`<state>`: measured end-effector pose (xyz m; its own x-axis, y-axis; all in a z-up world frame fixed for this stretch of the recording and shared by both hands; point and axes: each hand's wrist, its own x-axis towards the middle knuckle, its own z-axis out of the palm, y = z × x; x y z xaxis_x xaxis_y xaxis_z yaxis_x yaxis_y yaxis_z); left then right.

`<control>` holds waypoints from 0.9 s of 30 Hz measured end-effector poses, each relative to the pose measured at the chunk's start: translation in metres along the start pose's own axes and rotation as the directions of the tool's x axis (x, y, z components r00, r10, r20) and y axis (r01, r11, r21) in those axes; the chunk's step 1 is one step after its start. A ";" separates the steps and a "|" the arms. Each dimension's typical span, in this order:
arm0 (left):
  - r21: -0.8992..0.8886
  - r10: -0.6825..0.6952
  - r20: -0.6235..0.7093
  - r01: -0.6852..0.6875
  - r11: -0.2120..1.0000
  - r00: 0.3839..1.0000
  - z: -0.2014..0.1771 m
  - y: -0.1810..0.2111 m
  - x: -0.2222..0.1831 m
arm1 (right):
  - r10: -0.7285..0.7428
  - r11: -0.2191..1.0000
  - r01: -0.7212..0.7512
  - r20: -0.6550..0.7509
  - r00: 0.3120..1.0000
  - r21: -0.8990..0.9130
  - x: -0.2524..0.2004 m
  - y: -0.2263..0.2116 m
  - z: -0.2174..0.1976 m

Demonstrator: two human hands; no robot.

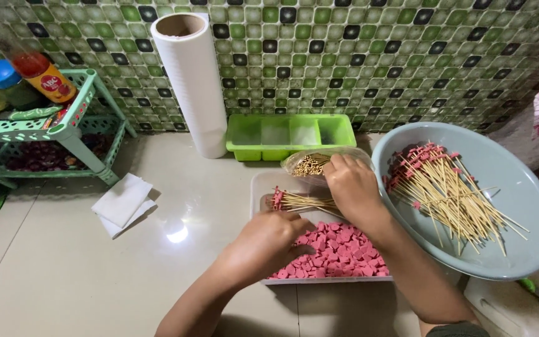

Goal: Skewering small pink food cubes onto wooden sticks and placing the finished skewers into a large bowl.

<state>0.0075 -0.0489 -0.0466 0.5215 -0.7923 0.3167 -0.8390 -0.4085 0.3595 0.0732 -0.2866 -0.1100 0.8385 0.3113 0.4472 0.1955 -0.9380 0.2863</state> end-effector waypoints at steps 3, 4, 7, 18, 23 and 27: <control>0.066 -0.052 0.195 0.040 0.997 0.979 0.042 -0.010 0.004 | -0.019 0.997 0.016 -0.039 0.999 -0.079 0.000 -0.003 -0.010; 0.102 -0.100 0.283 0.074 0.992 0.954 0.058 -0.014 0.005 | -0.027 0.996 0.018 -0.099 0.995 -0.084 0.000 -0.005 -0.016; 0.295 -0.154 0.442 0.019 0.955 0.884 0.089 -0.010 0.018 | -0.004 0.999 0.011 -0.134 0.991 0.046 -0.010 0.001 -0.030; 0.102 -0.092 -0.140 0.106 0.989 0.986 0.019 -0.022 0.008 | 0.501 0.578 0.126 -0.473 0.725 0.806 -0.122 0.026 -0.117; 0.024 -0.067 -0.417 0.085 0.996 0.906 -0.001 -0.015 0.011 | 0.637 0.404 0.215 -0.442 0.632 0.889 -0.123 0.037 -0.106; -0.050 -0.095 -0.311 0.083 0.995 0.946 0.000 -0.010 0.012 | 0.628 0.322 0.208 -0.372 0.683 0.924 -0.116 0.039 -0.104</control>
<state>0.0218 -0.0545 -0.0463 0.6210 -0.5699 0.5381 -0.7838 -0.4496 0.4284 -0.0693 -0.3434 -0.0628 0.5064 -0.3198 0.8008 0.7068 -0.3780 -0.5979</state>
